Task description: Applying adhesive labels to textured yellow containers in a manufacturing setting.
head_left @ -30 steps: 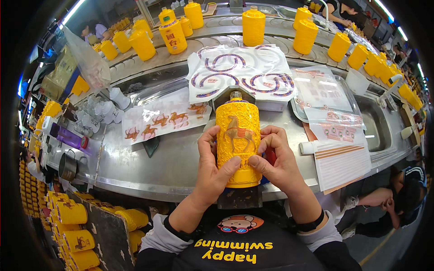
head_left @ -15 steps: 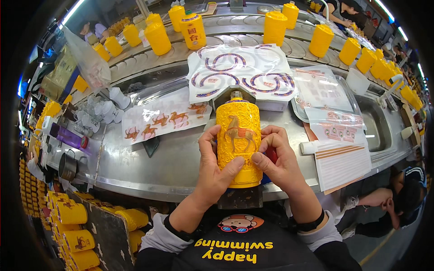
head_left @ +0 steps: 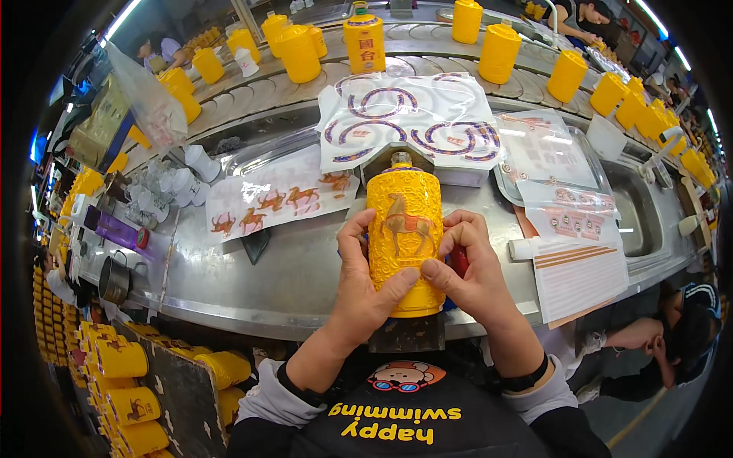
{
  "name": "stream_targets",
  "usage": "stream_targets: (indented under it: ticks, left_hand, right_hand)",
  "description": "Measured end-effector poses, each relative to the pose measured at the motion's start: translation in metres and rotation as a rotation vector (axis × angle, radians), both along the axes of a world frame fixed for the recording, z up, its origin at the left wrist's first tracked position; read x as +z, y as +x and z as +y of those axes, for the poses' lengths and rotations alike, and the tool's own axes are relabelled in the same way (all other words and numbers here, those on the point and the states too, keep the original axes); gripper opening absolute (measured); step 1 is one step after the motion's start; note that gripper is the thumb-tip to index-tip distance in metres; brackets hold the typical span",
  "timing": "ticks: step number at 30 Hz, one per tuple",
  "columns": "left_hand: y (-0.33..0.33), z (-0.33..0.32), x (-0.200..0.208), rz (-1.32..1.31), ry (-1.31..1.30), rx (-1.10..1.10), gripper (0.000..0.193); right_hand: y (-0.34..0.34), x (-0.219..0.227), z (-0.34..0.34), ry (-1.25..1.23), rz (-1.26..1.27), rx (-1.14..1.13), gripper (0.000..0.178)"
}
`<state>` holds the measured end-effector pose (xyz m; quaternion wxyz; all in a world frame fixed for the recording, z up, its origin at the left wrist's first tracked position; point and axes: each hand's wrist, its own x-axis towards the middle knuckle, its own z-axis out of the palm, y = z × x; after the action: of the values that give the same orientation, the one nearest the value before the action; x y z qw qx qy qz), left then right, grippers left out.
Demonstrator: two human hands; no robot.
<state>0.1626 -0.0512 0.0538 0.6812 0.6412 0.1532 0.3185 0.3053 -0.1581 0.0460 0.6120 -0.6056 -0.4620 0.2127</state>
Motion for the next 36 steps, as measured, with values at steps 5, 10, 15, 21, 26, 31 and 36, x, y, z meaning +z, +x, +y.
stream_targets:
  ticks: [5, 10, 15, 21, 26, 31, 36]
  left_hand:
    - [-0.0022, 0.002, -0.0038, -0.024, -0.009, -0.008, 0.075]
    - [-0.0054, 0.0034, -0.0041, -0.086, -0.071, -0.054, 0.069]
    - [-0.0073, 0.0051, -0.0069, -0.092, -0.112, -0.069, 0.068]
    - [-0.0045, 0.0037, -0.0053, -0.071, -0.018, -0.055, 0.068]
    - [-0.0049, 0.0037, -0.0052, -0.076, -0.029, -0.049, 0.068]
    - [-0.0066, 0.0084, -0.0087, -0.136, -0.154, -0.061, 0.066]
    - [-0.0043, 0.0027, -0.0043, -0.108, -0.105, -0.035, 0.066]
  right_hand:
    - [-0.0011, 0.0044, -0.0014, -0.025, 0.044, 0.008, 0.033]
    - [-0.0006, 0.0049, -0.0009, -0.031, -0.003, 0.002, 0.033]
    - [-0.0022, 0.0078, -0.001, -0.055, 0.076, 0.011, 0.032]
    - [0.0, 0.0019, 0.0008, -0.003, 0.016, 0.004, 0.032]
    - [-0.0008, 0.0078, -0.0006, -0.06, 0.094, 0.017, 0.032]
    - [-0.0002, 0.0066, -0.0003, -0.043, 0.022, 0.006, 0.033]
    - [-0.0001, 0.007, -0.0007, -0.038, -0.035, 0.003, 0.034]
